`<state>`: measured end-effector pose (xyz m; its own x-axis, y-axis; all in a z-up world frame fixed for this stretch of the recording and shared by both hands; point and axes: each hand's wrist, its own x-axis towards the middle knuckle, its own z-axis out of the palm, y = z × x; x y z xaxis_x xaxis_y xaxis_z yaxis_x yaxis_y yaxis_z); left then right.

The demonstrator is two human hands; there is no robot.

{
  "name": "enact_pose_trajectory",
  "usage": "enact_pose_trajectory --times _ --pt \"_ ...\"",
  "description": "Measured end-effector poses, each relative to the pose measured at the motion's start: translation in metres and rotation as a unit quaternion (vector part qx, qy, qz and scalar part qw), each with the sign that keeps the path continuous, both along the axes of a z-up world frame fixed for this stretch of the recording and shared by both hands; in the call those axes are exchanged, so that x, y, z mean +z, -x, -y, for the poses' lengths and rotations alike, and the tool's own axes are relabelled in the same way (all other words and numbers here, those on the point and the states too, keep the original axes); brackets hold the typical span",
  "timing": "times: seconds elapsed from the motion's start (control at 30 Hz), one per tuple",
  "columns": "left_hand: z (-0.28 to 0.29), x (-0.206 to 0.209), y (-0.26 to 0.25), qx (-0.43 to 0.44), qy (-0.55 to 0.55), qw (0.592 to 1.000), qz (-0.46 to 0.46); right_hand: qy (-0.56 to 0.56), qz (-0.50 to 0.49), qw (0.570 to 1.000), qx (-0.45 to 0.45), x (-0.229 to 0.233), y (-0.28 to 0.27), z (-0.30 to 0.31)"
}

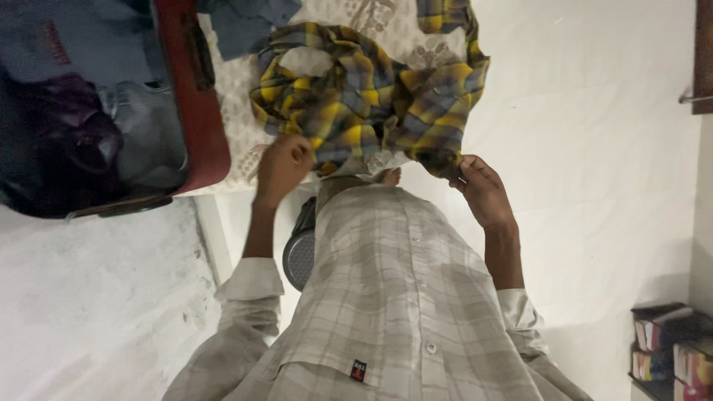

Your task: The person unfolds a yellow and blue plaid shirt on a bed and buttons it up from the bottom to the top. The person then buttons the cuffs of the shirt sleeves.

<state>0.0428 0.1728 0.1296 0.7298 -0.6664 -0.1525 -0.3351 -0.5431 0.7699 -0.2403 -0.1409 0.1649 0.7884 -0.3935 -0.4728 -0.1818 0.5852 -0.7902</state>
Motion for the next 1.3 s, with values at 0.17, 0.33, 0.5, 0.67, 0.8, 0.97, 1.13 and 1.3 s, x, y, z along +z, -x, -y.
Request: enact_pose_trajectory --times 0.17,0.33,0.5,0.67,0.8,0.97,1.13,1.3 --pt "0.004 -0.06 0.023 -0.055 -0.193 0.972 0.125 -0.012 -0.028 0.999 0.012 -0.009 -0.006 -0.011" --pt "0.035 -0.078 0.043 -0.034 -0.105 0.987 0.119 -0.009 -0.031 0.999 0.034 -0.004 -0.012 -0.014" --pt "0.073 -0.097 0.057 -0.058 0.036 0.995 -0.072 0.007 -0.023 0.999 0.033 0.004 -0.019 -0.015" --pt "0.079 -0.121 0.072 -0.042 -0.024 0.998 0.04 -0.007 0.01 1.0 0.02 0.006 -0.024 -0.013" --pt "0.08 -0.131 0.072 -0.048 -0.033 0.998 0.028 -0.009 0.012 1.0 0.011 0.005 -0.029 -0.014" --pt "0.081 -0.14 0.07 -0.071 0.017 0.997 0.004 -0.017 0.032 0.999 0.019 0.003 -0.033 -0.014" --pt "0.084 -0.143 0.072 -0.063 0.043 0.996 0.036 -0.017 -0.001 0.999 0.032 0.006 -0.041 -0.015" --pt "0.096 -0.136 0.073 -0.065 0.027 0.994 0.078 -0.024 0.035 0.998 0.043 0.009 -0.044 -0.017"
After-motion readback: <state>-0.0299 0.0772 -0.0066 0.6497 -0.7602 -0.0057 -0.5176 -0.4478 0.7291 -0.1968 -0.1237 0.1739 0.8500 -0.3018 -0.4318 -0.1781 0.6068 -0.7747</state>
